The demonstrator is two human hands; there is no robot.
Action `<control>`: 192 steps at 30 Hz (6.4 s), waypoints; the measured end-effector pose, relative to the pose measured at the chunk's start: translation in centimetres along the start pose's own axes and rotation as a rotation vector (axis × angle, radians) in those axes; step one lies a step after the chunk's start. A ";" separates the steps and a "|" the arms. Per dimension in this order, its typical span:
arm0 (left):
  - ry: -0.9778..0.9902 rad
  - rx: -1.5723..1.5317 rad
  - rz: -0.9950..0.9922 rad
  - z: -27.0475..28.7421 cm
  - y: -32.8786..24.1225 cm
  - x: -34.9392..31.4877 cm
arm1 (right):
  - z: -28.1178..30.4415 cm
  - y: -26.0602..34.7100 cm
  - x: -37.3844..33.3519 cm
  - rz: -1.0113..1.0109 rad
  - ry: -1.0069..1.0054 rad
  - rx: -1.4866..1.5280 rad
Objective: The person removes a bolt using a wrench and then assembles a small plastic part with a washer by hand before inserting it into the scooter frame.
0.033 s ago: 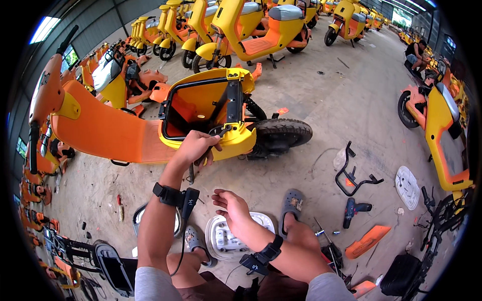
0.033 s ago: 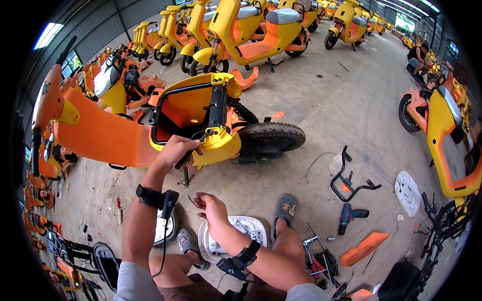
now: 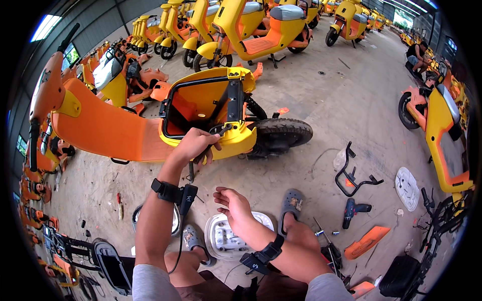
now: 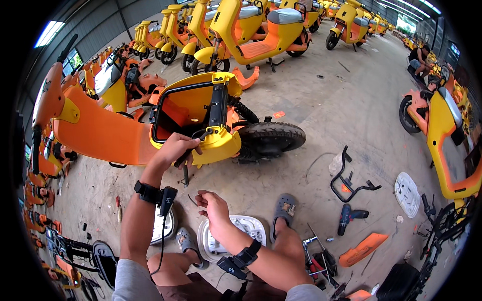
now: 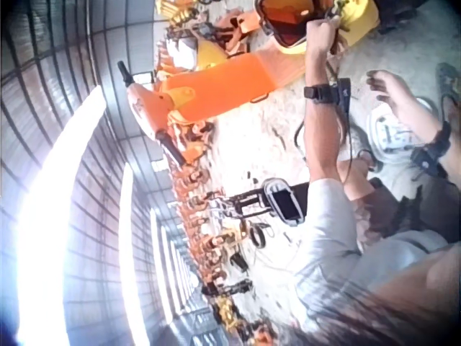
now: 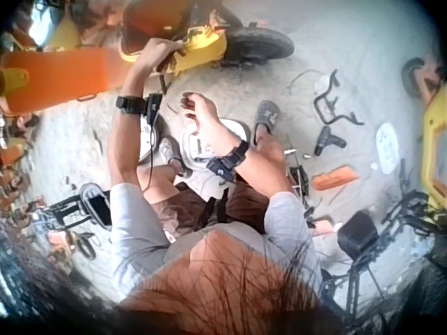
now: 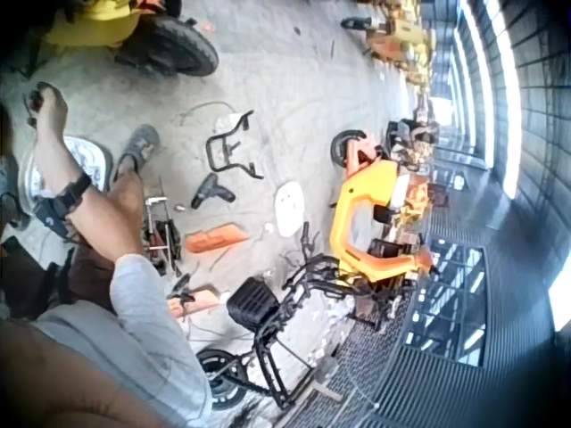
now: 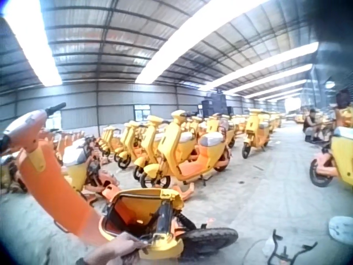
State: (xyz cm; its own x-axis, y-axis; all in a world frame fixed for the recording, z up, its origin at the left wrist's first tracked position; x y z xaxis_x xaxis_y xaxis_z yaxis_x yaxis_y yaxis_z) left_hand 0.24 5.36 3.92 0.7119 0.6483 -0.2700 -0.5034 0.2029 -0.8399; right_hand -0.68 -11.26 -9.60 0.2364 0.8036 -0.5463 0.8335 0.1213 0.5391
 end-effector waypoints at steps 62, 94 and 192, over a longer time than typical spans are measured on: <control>-0.366 0.958 -0.686 -2.2 -5.8 1.5 | -0.6 -4.2 3.1 -0.080 0.044 -0.027; -0.370 1.069 -0.766 -2.7 -6.1 1.4 | -1.0 -3.4 2.3 -0.057 0.037 -0.032; -0.296 0.947 -0.686 -2.1 -5.6 1.6 | -0.7 -2.2 1.5 0.000 0.010 -0.058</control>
State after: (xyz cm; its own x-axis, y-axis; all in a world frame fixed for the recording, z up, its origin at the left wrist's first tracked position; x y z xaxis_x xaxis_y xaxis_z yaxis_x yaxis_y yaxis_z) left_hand 5.24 3.69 7.16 0.8943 0.3130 0.3199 -0.3126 0.9483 -0.0541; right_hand -2.50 -9.94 -11.15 0.2310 0.8092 -0.5402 0.8031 0.1548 0.5754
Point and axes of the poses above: each hand's wrist, its own x-axis towards the middle knuckle, its own z-axis out of the back of the hand, y = z × x, the point moved 7 cm from there along x, towards the middle knuckle, and after that the axes turned 3 degrees about -z, right-handed, at the moved point
